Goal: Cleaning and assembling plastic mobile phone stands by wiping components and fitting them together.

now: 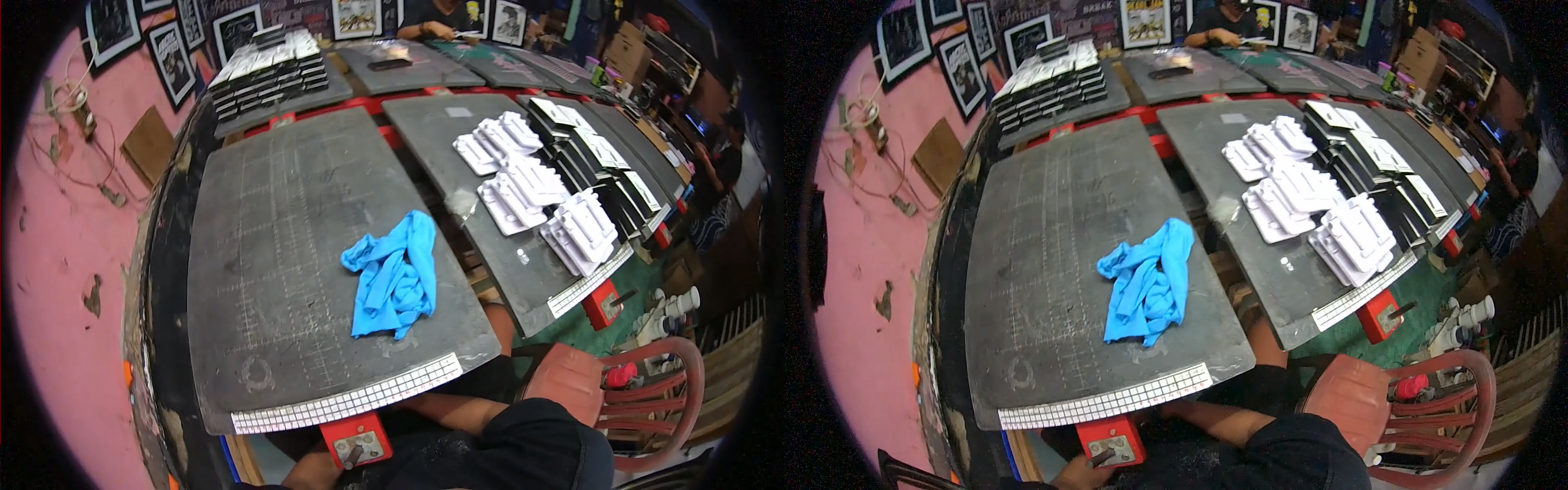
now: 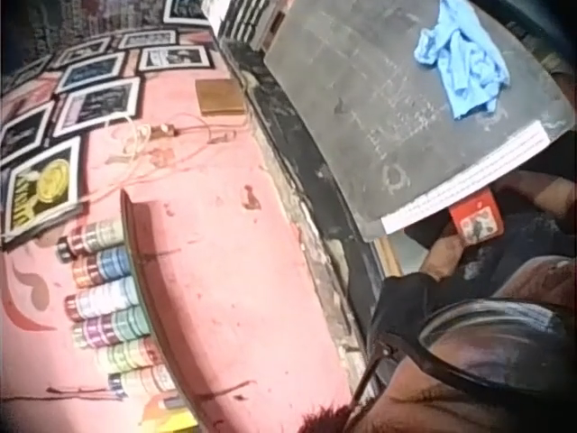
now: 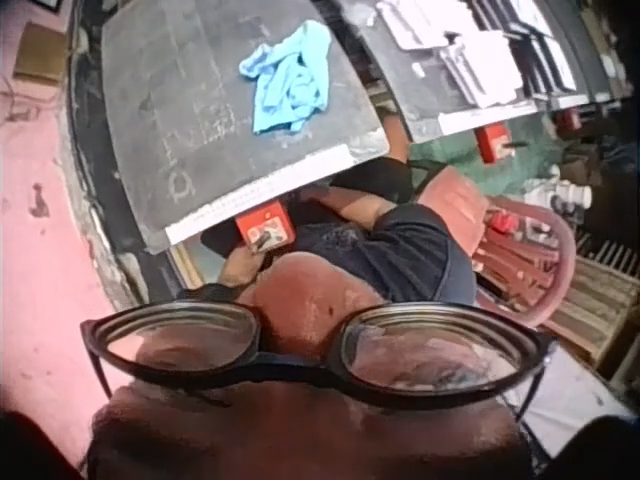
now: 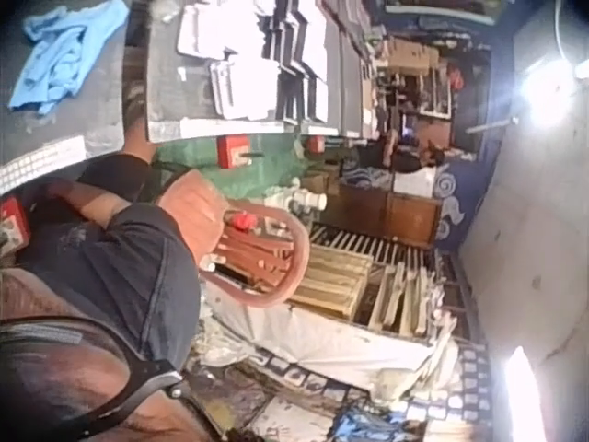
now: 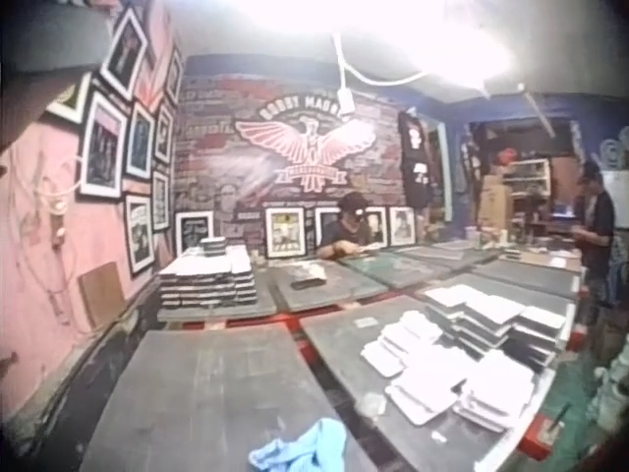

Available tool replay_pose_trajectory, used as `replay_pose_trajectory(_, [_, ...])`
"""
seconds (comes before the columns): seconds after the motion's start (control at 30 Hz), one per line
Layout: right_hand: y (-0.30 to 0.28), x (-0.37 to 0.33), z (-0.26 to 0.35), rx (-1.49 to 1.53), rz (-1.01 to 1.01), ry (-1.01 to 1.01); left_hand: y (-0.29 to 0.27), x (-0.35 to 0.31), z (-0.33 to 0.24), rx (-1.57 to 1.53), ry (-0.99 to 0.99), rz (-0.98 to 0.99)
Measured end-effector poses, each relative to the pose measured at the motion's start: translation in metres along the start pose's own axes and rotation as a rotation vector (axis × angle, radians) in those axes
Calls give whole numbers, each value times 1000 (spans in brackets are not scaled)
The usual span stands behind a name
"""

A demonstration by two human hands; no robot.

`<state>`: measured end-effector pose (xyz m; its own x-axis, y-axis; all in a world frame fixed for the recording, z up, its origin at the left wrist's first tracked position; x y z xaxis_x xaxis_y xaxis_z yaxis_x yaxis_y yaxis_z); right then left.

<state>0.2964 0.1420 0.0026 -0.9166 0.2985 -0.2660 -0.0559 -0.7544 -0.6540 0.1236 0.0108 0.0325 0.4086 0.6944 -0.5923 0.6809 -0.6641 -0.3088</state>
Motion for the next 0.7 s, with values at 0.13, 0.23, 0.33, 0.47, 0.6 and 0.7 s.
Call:
replay_pose_trajectory(0.13, [-16, 38, 32, 2, 9, -47, -21, -7, -57, -42, -198, 89])
replay_pose_trajectory(0.23, [11, 12, 31, 2, 8, -36, 18, 4, 12, 92, -156, 193])
replay_pose_trajectory(0.33, [16, -22, 24, -41, -55, 6, 26, 20, 24, 115, -116, 208])
replay_pose_trajectory(0.47, [-5, -89, -5, -147, -179, 138, 38, 85, 9, 189, 23, 256])
replay_pose_trajectory(0.6, [-24, -124, 9, -170, -300, 205, 55, 121, 0, 263, 131, 330])
replay_pose_trajectory(0.7, [-75, -147, 76, 211, 19, -16, 62, 133, -3, 303, 172, 342])
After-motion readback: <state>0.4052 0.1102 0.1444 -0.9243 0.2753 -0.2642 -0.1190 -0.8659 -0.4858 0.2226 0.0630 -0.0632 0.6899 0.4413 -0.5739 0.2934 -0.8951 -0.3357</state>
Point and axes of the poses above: each hand's wrist, its own x-axis towards the middle knuckle, its own y-axis out of the palm, z = x × y, the point moved 8 cm from there along x, towards the middle knuckle, and after that the axes turned 11 degrees about -x, right-handed, at the moved point
